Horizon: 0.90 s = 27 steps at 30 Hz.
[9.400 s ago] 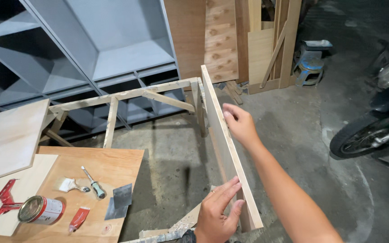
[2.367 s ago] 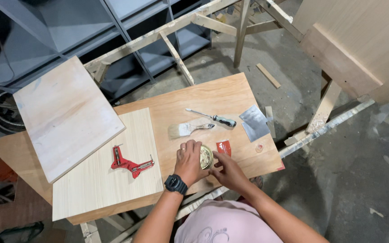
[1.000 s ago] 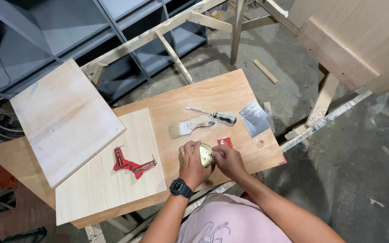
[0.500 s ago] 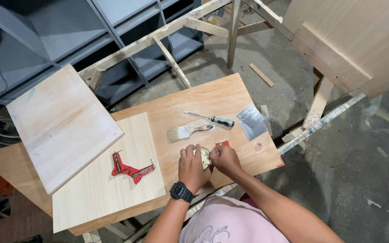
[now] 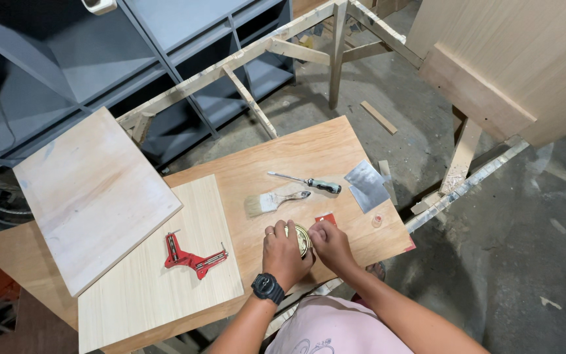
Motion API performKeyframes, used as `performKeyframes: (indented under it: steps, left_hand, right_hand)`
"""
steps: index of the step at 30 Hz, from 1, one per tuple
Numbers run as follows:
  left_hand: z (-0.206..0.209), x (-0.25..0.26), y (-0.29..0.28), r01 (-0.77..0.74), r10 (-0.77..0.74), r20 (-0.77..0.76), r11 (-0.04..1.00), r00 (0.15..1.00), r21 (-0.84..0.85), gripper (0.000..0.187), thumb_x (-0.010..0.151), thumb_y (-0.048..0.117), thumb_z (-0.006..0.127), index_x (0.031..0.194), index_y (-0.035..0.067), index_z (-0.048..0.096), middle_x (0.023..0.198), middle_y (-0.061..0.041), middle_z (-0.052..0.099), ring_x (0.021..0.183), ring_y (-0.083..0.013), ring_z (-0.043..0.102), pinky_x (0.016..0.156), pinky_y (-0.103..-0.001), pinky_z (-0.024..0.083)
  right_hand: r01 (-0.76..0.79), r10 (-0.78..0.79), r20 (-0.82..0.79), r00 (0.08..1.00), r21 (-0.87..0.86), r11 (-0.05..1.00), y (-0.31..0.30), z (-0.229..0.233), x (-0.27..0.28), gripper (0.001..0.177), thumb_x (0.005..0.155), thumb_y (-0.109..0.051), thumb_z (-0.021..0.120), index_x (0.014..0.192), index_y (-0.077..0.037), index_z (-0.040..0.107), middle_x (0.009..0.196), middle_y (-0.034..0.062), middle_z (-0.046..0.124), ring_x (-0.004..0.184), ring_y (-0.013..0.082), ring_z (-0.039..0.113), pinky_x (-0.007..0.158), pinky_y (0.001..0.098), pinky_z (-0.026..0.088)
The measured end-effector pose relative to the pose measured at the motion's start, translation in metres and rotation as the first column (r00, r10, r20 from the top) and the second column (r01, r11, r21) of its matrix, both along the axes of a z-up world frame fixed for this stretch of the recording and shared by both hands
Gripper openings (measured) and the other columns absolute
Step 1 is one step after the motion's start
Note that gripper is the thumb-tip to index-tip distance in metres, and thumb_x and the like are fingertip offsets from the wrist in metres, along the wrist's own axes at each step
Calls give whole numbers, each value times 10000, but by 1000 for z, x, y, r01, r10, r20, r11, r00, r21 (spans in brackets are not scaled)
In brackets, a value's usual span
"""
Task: The person applies wood filler to the edge of a plywood panel using a small tool, then uses a screwdriver to open a can and mixes the contents before applying it to a small rectangular piece of metal using sandpaper.
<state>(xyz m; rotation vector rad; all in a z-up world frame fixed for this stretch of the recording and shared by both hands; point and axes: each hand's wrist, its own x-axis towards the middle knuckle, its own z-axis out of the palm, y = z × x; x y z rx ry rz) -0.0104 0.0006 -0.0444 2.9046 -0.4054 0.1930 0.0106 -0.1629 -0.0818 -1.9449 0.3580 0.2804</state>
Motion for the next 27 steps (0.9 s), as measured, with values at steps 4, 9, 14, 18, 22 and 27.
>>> performKeyframes:
  steps: [4, 9, 14, 18, 22, 27]
  left_hand:
    - [5, 0, -4, 17, -17, 8, 1000, 1000, 24, 859, 743, 450, 754, 1414, -76, 639, 1230, -218, 556, 1090, -449, 597, 849, -499, 577]
    - [-2, 3, -9, 22, -21, -31, 999, 999, 28, 774, 774, 425, 704, 1414, -6, 640, 1192, -220, 540, 1041, -466, 592, 799, -519, 559]
    - [-19, 5, -13, 18, -14, -50, 996, 999, 87, 776, 758, 412, 736, 1382, -27, 594, 1212, -256, 532, 1082, -488, 577, 821, -535, 559]
    - [-29, 6, -15, 41, -33, -55, 986, 998, 159, 801, 779, 436, 728, 1409, -31, 562, 1270, -287, 526, 1134, -506, 561, 828, -540, 554]
    - [-15, 7, -3, 91, -79, -95, 987, 992, 132, 827, 793, 441, 737, 1442, -31, 541, 1294, -291, 532, 1160, -507, 566, 843, -551, 564]
    - [0, 5, 9, 14, -31, -133, 991, 991, -131, 838, 773, 476, 710, 1470, 43, 537, 1249, -204, 495, 1186, -492, 546, 950, -555, 557]
  right_hand:
    - [-49, 5, 183, 983, 241, 969, -10, -25, -26, 430, 1024, 50, 486, 1384, -56, 696, 1146, 163, 746, 969, 181, 712, 730, 294, 670]
    - [-531, 501, 322, 803, 9, 847, -11, 10, -38, 1333, 726, -117, 874, 1771, -12, 54, 1684, 407, 291, 1546, 608, 329, 1268, 669, 394]
    - [-463, 425, 386, 819, 5, 886, 1, -15, -23, 1155, 725, -180, 882, 1721, -67, 308, 1663, 224, 455, 1552, 427, 463, 1303, 519, 396]
    - [-460, 398, 541, 741, -25, 888, 1, -30, -19, 977, 750, -194, 879, 1614, -3, 466, 1561, 203, 555, 1503, 411, 521, 1286, 511, 393]
    - [-451, 390, 560, 731, -32, 892, 2, -31, -19, 914, 770, -112, 752, 1624, 9, 451, 1519, 215, 574, 1478, 418, 541, 1268, 521, 405]
    - [-457, 428, 485, 763, -64, 887, 2, -31, -20, 1132, 672, -135, 918, 1671, -26, 397, 1559, 244, 536, 1490, 458, 528, 1254, 556, 431]
